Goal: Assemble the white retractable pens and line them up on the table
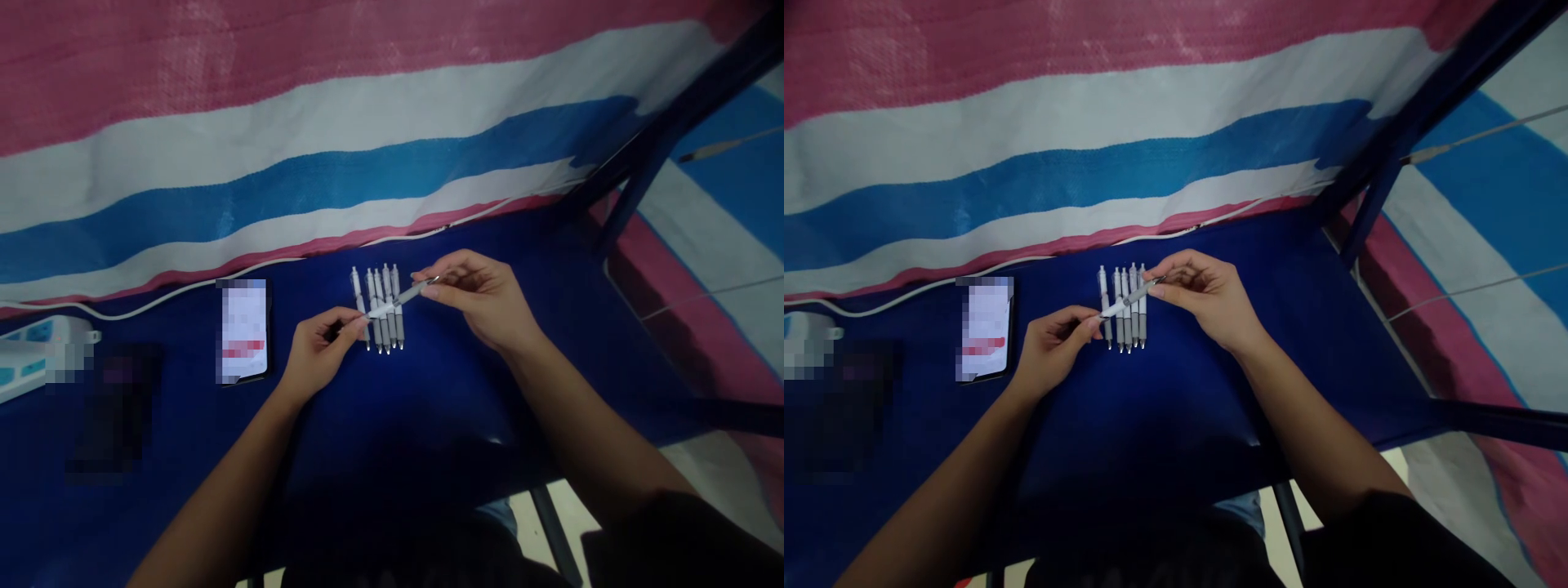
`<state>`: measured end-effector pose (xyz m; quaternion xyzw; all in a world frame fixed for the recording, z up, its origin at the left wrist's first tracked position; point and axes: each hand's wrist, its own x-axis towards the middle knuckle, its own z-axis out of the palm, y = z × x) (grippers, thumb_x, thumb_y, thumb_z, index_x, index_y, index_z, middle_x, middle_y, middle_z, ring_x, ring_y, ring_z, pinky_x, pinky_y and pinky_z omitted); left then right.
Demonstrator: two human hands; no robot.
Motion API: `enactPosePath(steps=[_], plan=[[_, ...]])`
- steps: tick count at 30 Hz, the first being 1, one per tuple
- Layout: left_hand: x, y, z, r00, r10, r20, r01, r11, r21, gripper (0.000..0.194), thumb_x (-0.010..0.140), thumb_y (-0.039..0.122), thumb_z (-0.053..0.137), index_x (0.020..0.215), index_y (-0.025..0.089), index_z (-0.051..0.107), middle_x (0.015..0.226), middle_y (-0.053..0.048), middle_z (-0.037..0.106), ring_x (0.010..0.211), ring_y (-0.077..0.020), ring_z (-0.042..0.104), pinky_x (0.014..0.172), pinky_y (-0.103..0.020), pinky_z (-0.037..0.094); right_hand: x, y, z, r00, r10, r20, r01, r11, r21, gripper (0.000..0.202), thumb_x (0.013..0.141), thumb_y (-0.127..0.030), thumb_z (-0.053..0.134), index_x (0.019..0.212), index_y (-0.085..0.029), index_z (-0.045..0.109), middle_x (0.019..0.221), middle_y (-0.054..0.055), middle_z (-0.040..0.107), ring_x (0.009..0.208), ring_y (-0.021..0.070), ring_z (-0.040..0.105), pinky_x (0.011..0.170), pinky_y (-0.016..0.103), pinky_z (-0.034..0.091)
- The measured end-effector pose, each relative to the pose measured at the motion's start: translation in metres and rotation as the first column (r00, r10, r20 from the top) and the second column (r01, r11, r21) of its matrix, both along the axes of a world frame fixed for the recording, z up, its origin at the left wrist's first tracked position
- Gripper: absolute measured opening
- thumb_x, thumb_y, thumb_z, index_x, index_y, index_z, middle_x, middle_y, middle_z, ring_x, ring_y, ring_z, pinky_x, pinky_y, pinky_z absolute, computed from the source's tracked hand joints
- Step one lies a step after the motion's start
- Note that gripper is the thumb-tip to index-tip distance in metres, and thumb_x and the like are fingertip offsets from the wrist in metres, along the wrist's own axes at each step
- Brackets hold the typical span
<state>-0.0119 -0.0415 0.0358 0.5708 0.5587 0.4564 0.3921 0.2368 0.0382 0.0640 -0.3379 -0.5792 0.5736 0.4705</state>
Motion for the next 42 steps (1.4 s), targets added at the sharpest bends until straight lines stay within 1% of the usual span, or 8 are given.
enactPosePath(steps=[6,10,16,20,29,33,37,42], plan=[[0.0,0.001,0.001,0.995,0.081,0.06,-0.08,0.997,-0.022,0.015,0.089,0.039,0.085,0.091,0.023,0.086,0.073,-0.002,0.076,0.065,-0.0148,0.066,0.062,-0.027,0.053,0.003,-0.001,-0.002,0.968,0.061,0.244,-0.078,0.995,0.063,0.022,0.101,-0.047,0.076,0.106,-0.025,0.074,0.062,-0.007,0.06,0.056,0.0122,0.06,0.063,0.03,0.053],[0.001,0.003,0.002,0.982,0.16,0.099,-0.157,0.987,-0.028,0.013,0.085,0.036,0.087,0.088,0.023,0.086,0.066,0.0,0.073,0.058,-0.0122,0.062,0.056,-0.024,0.05,0.006,-0.001,-0.002,0.941,0.182,0.284,-0.208,0.976,0.062,0.045,0.092,-0.049,0.085,0.127,-0.026,0.069,0.082,-0.003,0.074,0.073,0.0154,0.071,0.073,0.031,0.056],[0.0,0.003,0.004,0.982,0.147,0.115,-0.139,0.987,-0.076,0.013,0.08,0.034,0.09,0.085,0.023,0.087,0.061,0.0,0.072,0.055,-0.0121,0.061,0.054,-0.024,0.049,0.007,-0.001,-0.004,0.909,0.138,0.392,-0.14,0.99,-0.022,0.056,0.104,-0.066,0.063,0.074,-0.02,0.076,0.061,0.003,0.071,0.054,0.0142,0.065,0.058,0.03,0.053],[0.001,0.003,0.006,0.982,0.15,0.113,-0.14,0.986,-0.086,0.013,0.079,0.033,0.09,0.084,0.022,0.087,0.061,0.0,0.072,0.055,-0.0125,0.062,0.054,-0.024,0.049,0.007,0.0,-0.003,0.925,0.139,0.354,-0.168,0.984,0.052,0.044,0.087,-0.062,0.086,0.105,-0.022,0.081,0.08,0.002,0.079,0.062,0.0141,0.066,0.061,0.029,0.052],[0.0,0.005,0.003,0.968,0.186,0.169,-0.17,0.98,-0.105,0.011,0.077,0.031,0.092,0.082,0.023,0.087,0.062,0.0,0.073,0.053,-0.0111,0.063,0.053,-0.022,0.05,0.01,-0.001,-0.002,0.882,0.008,0.471,-0.13,0.965,0.226,0.042,0.085,-0.062,0.087,0.104,-0.025,0.082,0.085,0.001,0.079,0.067,0.0163,0.065,0.065,0.031,0.049],[-0.001,0.006,-0.001,0.962,0.185,0.2,-0.165,0.98,-0.113,0.015,0.076,0.034,0.094,0.082,0.023,0.086,0.063,-0.001,0.073,0.054,-0.0113,0.063,0.053,-0.022,0.051,0.008,0.001,-0.005,0.861,0.059,0.505,-0.128,0.986,0.104,0.063,0.106,-0.069,0.055,0.068,-0.022,0.073,0.062,0.002,0.068,0.056,0.0143,0.061,0.062,0.032,0.046],[-0.003,0.006,-0.005,0.957,0.205,0.206,-0.186,0.977,-0.107,0.019,0.079,0.038,0.094,0.084,0.021,0.086,0.063,-0.001,0.073,0.054,-0.0114,0.063,0.053,-0.022,0.05,0.007,0.002,-0.007,0.898,0.045,0.438,-0.131,0.977,0.168,0.045,0.092,-0.068,0.078,0.1,-0.024,0.079,0.075,-0.001,0.073,0.06,0.0137,0.06,0.061,0.03,0.045],[-0.004,0.005,-0.006,0.96,0.192,0.204,-0.173,0.979,-0.107,0.022,0.08,0.04,0.093,0.085,0.02,0.085,0.062,-0.001,0.072,0.055,-0.0117,0.064,0.054,-0.023,0.051,0.007,-0.001,-0.003,0.851,0.092,0.517,-0.202,0.966,0.161,0.056,0.109,-0.06,0.054,0.07,-0.021,0.067,0.06,-0.001,0.064,0.055,0.0123,0.056,0.06,0.029,0.043]])
